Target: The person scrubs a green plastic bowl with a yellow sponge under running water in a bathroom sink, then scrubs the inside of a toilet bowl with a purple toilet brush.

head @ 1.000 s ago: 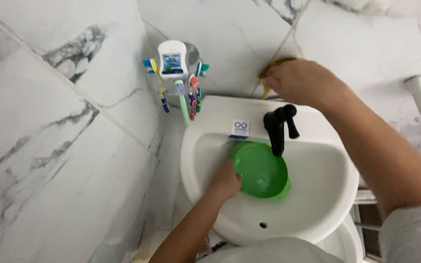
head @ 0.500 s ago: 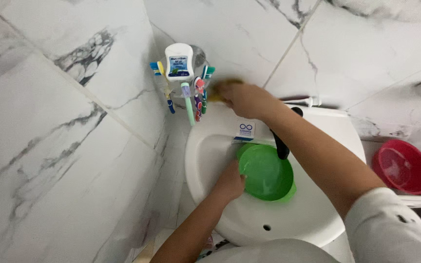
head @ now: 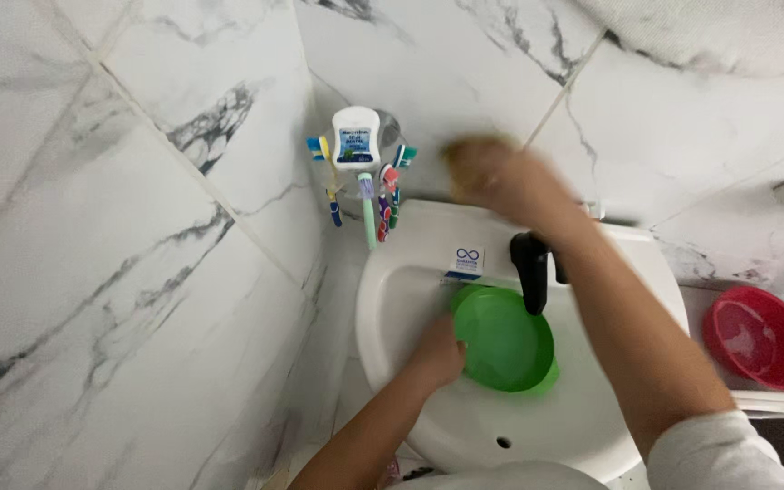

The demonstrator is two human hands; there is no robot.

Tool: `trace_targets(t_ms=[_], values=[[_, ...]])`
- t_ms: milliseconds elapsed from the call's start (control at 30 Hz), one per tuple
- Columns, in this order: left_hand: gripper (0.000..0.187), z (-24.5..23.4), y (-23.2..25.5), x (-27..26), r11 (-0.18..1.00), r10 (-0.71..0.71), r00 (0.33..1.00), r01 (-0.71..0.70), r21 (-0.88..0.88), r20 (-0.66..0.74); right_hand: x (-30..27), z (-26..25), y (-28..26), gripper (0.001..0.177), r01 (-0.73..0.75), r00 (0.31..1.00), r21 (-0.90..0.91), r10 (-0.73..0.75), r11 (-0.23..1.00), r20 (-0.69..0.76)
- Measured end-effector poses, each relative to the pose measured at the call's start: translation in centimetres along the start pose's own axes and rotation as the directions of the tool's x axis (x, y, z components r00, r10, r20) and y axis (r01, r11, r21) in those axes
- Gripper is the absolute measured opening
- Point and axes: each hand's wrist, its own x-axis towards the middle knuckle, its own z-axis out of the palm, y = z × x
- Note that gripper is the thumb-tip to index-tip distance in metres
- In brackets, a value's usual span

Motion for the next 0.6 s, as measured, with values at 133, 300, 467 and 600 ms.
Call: trace_targets(t_ms=[133,300,467,600], values=[[0.043,-0.1,0.2,0.3,0.996,-0.064,0.998,0.066,-0.059,0.027,1.3,-3.8,0.7,0.019,-0.016,0.917,-0.056,-0.007,0.998,-0.399],[0.044,-0.1,0.3,-0.4,0.998,0.033,0.998,-0.036,-0.049,-0.058,0.5,1.1,-0.1,0.017,-0.122,0.990,-0.173,0.107,0.977,-0.091],[0.045,-1.1,1.6,-0.9,0.997,-0.072,0.997,0.073,-0.014,0.022,-6.8,-6.1,5.6,0.032,-0.180,0.906,-0.016,0.159,0.984,-0.393],[0.045,-0.6,1.4,-0.4,0.996,-0.072,0.997,0.073,-0.046,0.017,-12.5,-9.8,9.6,0.013,-0.156,0.518,0.390,0.412,0.907,-0.750]])
